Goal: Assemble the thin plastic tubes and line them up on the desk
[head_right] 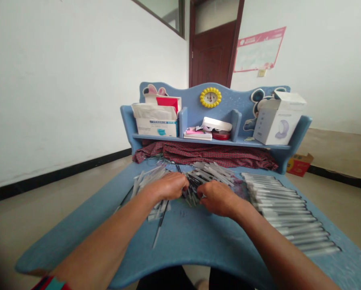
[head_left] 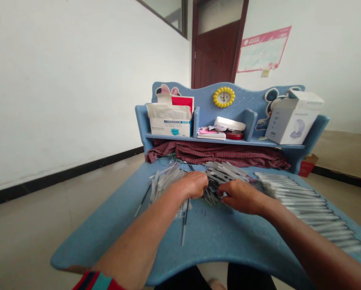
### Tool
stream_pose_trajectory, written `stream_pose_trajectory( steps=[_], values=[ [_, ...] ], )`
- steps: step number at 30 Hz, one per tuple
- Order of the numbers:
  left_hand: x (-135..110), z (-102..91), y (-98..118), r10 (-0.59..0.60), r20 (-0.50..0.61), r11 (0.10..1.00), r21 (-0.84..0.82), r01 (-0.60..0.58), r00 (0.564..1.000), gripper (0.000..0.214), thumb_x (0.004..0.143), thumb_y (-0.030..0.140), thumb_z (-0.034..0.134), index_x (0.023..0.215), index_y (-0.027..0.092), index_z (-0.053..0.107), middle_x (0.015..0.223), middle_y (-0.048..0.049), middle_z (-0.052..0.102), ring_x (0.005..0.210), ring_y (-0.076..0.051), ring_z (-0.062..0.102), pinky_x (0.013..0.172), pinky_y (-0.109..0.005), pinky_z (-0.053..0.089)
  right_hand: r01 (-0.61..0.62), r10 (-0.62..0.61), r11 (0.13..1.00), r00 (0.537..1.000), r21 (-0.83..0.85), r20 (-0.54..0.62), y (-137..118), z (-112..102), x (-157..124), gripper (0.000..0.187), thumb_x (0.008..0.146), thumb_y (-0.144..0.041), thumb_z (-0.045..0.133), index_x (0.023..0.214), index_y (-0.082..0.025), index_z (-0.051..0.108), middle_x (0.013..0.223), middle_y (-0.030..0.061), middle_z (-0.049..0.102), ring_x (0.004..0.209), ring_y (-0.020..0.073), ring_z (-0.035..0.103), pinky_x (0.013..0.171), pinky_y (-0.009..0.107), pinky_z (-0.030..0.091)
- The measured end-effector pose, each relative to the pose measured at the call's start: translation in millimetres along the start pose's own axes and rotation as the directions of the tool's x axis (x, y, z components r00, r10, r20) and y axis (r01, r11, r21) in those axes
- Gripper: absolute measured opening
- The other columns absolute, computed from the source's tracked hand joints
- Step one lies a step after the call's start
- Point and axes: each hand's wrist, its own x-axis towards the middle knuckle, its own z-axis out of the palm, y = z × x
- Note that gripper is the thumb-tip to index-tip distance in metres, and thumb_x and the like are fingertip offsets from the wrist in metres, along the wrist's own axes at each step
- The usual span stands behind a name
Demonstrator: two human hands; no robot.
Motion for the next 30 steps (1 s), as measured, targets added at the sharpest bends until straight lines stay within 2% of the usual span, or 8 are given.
stream_pose_trajectory(
  steps=[2, 5, 8, 12, 22, 30],
  values=[
    [-1.6, -1.2, 5.2, 0.005, -0.005, 1.0, 0.025, -0.005, 1.0, 0.028, 0.062, 0.005, 0.051, 0.078, 0.016, 0.071, 0.083, -0.0137, 0.07, 0.081, -0.028, 0.065, 0.062, -0.03, 0.046, -0.036, 0.036, 0.999, 0.999, -0.004, -0.031, 5.2, 0.7, 1.8, 0.018, 0.075, -0.022, 0.052, 0.084, -0.022, 0.068, 0.077, 0.0037, 0.067, 0.072, 0.0175, 0.06, 0.061, 0.025, 0.035],
    [-1.5, -0.1, 8.7, -0.001, -0.018, 1.0, 0.029, 0.002, 1.0, 0.028, 0.062, 0.004, 0.051, 0.077, 0.016, 0.071, 0.082, -0.0147, 0.07, 0.082, -0.029, 0.065, 0.063, -0.031, 0.048, -0.162, 0.159, 0.986, 0.982, -0.028, -0.099, 19.3, -1.9, 3.8, 0.019, 0.077, -0.024, 0.05, 0.082, -0.022, 0.068, 0.074, 0.0041, 0.067, 0.07, 0.0171, 0.06, 0.06, 0.025, 0.035],
    [0.3, 1.6, 9.7, -0.004, -0.001, 0.999, 0.051, 0.004, 1.0, 0.028, 0.061, 0.003, 0.05, 0.075, 0.016, 0.07, 0.081, -0.0142, 0.07, 0.081, -0.029, 0.066, 0.062, -0.031, 0.048, -0.314, 0.305, 0.949, 0.939, -0.036, -0.16, 37.6, -5.1, 5.2, 0.022, 0.078, -0.026, 0.049, 0.085, -0.021, 0.069, 0.076, 0.0064, 0.068, 0.073, 0.0186, 0.062, 0.062, 0.025, 0.036],
    [2.4, 2.6, 11.4, 0.006, 0.026, 0.995, 0.101, -0.009, 1.0, 0.026, 0.061, 0.002, 0.05, 0.072, 0.015, 0.069, 0.078, -0.0148, 0.07, 0.079, -0.029, 0.066, 0.061, -0.031, 0.048, -0.429, 0.41, 0.9, 0.892, -0.073, -0.189, 52.2, -3.4, 6.6, 0.025, 0.079, -0.027, 0.047, 0.088, -0.021, 0.069, 0.086, 0.0105, 0.069, 0.084, 0.0224, 0.063, 0.066, 0.027, 0.039],
    [2.4, 2.4, 15.1, 0.07, 0.017, 0.983, 0.172, -0.072, 0.997, 0.028, 0.065, 0.002, 0.046, 0.076, 0.013, 0.069, 0.08, -0.0154, 0.07, 0.079, -0.029, 0.066, 0.061, -0.032, 0.049, -0.479, 0.459, 0.869, 0.874, -0.126, -0.158, 50.4, 4.6, 14.0, 0.027, 0.08, -0.027, 0.046, 0.092, -0.019, 0.069, 0.095, 0.013, 0.069, 0.091, 0.026, 0.063, 0.071, 0.032, 0.043],
    [4.0, 7.1, 12.8, 0.076, -0.015, 0.987, 0.14, -0.074, 0.997, 0.027, 0.065, 0.001, 0.048, 0.076, 0.015, 0.068, 0.078, -0.0124, 0.069, 0.081, -0.024, 0.065, 0.065, -0.029, 0.048, -0.482, 0.467, 0.862, 0.876, -0.159, -0.125, 50.2, 9.2, 21.1, 0.028, 0.079, -0.031, 0.05, 0.097, -0.018, 0.067, 0.097, 0.0133, 0.068, 0.093, 0.0252, 0.064, 0.074, 0.031, 0.045]
  ],
)
